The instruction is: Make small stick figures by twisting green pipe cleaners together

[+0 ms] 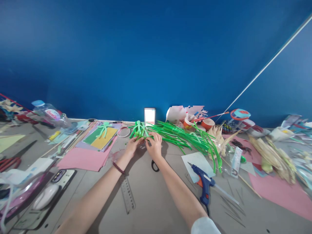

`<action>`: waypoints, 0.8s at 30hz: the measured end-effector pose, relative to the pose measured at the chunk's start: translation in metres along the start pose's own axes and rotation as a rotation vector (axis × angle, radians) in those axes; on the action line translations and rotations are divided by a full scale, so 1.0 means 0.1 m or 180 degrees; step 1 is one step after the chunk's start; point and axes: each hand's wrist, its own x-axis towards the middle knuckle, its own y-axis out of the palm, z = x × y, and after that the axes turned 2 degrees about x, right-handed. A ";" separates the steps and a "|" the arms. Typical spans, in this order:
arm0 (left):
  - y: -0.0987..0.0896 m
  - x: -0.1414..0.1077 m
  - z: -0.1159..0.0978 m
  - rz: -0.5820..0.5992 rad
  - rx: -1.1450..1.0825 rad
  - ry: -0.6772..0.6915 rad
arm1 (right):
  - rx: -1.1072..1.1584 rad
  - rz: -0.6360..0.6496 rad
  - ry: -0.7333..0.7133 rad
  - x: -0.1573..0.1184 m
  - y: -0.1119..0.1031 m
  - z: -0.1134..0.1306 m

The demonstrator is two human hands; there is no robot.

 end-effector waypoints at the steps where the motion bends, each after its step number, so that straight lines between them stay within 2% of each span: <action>1: 0.00 0.00 0.01 0.0037 0.0044 0.0038 | -0.0037 -0.0042 -0.0001 0.00 0.00 0.01; 6: 0.04 0.01 0.02 0.0027 0.0014 0.0073 | -0.0154 -0.0255 0.0064 -0.02 0.02 0.05; 16: 0.03 0.00 0.00 0.0159 -0.0008 0.0041 | 0.0058 -0.0369 0.0093 -0.01 0.04 0.01; 20: 0.02 0.00 0.00 0.0280 0.0030 0.0049 | 0.0172 -0.0233 0.0107 -0.02 0.05 0.00; 24: 0.01 0.02 -0.01 0.0306 0.0036 0.0022 | 0.0589 -0.0062 0.0339 -0.03 0.06 -0.03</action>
